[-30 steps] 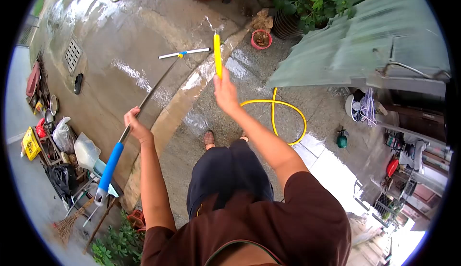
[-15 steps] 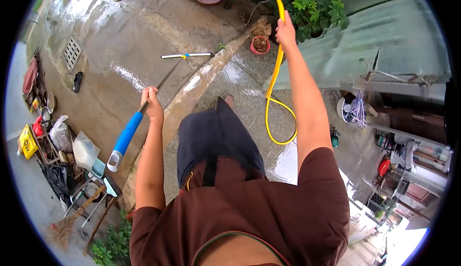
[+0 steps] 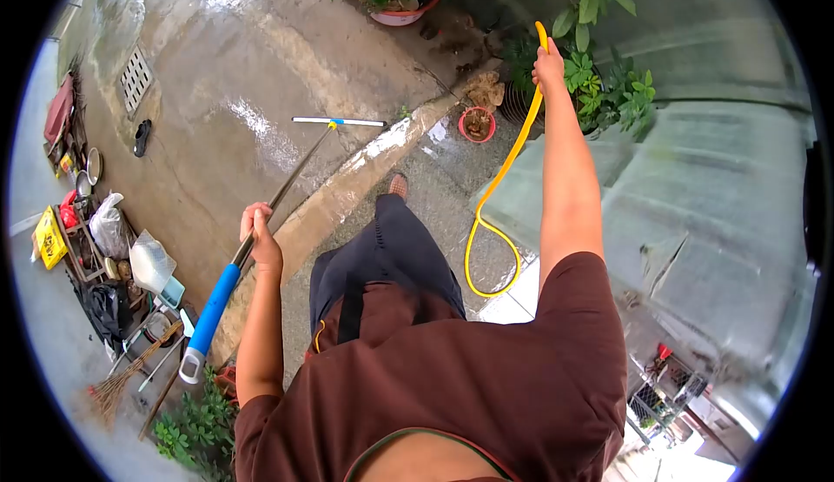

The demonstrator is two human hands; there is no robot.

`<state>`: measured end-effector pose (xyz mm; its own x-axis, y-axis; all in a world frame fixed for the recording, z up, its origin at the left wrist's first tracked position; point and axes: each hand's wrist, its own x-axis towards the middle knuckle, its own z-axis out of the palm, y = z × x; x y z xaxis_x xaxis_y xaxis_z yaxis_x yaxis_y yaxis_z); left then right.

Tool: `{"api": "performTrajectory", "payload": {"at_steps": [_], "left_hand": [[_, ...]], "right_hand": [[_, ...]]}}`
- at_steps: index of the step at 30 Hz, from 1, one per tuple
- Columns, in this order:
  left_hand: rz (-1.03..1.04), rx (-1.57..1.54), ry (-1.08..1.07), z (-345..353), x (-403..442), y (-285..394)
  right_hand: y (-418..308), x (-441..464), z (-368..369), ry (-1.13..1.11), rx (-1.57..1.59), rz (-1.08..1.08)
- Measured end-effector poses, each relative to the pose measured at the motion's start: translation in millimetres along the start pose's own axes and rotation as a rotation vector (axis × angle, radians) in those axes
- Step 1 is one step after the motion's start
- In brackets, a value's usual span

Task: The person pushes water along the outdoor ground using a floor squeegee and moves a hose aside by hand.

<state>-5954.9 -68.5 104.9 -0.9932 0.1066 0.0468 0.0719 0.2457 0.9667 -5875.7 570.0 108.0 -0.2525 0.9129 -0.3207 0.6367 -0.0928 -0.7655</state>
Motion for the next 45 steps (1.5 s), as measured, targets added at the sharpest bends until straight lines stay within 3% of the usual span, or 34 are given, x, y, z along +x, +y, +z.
{"api": "performTrajectory", "payload": {"at_steps": [10,23,35,45], "left_hand": [[-0.010,0.044,0.065,57,69,25],[0.014,0.080,0.078,89,106,43],[0.012,0.109,0.117,101,120,47],[0.027,0.138,0.127,94,132,43]], "right_hand": [[11,113,41,0.058,-0.058,0.136],[89,152,80,-0.075,-0.318,0.279],[59,181,89,-0.019,-0.140,0.103],[64,209,91,0.006,-0.031,0.169]]}}
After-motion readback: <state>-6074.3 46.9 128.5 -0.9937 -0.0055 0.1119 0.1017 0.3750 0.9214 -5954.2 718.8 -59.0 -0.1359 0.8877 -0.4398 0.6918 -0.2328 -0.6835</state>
